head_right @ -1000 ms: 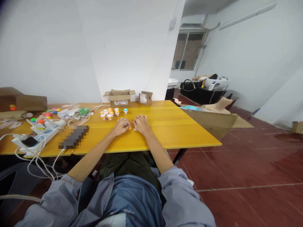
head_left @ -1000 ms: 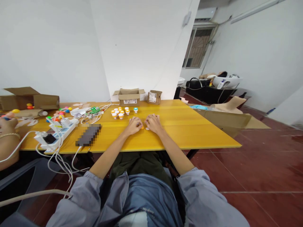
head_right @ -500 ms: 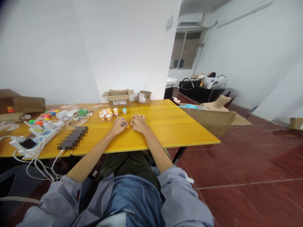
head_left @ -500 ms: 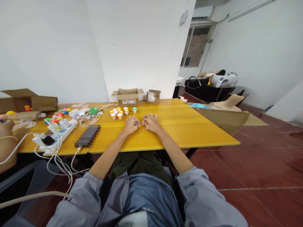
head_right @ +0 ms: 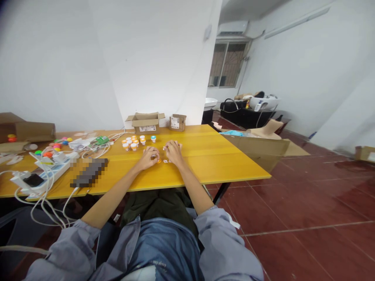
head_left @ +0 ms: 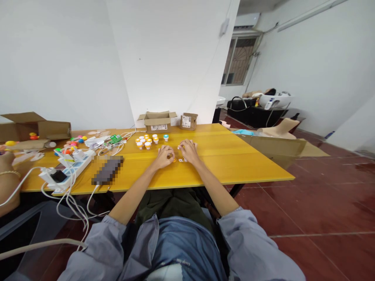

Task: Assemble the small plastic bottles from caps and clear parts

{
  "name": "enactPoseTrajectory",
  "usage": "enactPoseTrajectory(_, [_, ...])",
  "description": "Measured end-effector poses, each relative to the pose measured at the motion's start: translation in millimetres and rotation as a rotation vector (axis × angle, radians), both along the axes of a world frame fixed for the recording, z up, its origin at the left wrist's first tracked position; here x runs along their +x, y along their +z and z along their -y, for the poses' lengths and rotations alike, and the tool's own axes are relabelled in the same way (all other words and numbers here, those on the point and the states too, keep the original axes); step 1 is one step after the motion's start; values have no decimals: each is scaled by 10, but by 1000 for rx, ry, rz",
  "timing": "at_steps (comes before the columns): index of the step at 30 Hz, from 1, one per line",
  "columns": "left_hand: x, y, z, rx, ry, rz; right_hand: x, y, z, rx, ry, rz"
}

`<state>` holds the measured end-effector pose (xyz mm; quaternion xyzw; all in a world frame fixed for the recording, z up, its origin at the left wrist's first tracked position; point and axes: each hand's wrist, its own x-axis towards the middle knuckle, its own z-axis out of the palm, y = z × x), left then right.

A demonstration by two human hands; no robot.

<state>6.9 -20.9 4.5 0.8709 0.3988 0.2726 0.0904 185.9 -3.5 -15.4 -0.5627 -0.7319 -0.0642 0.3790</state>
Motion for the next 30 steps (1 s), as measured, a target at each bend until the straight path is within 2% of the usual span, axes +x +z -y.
enactPoseTrajectory(5, [6, -5, 90, 94, -130, -86, 66, -6, -101, -20, -47, -315])
enactPoseTrajectory(10, [77, -2, 175, 122, -269, -187, 134, -22, -211, -60, 37, -748])
enactPoseTrajectory(14, [134, -9, 170, 121, -323, -255, 138, -27, -232, -79, 100, -926])
enactPoseTrajectory(19, [147, -53, 122, 131, -257, -269, 91, -24, -206, -173, 183, -955])
enactPoseTrajectory(24, [139, -104, 85, 150, -137, -231, 89, -25, -200, -184, 150, -906])
enactPoseTrajectory(26, [140, -109, 79, 152, -140, -214, 103, -28, -202, -175, 133, -900])
enactPoseTrajectory(30, [151, -97, 79, 155, -235, -226, 115, -25, -193, -176, 123, -914])
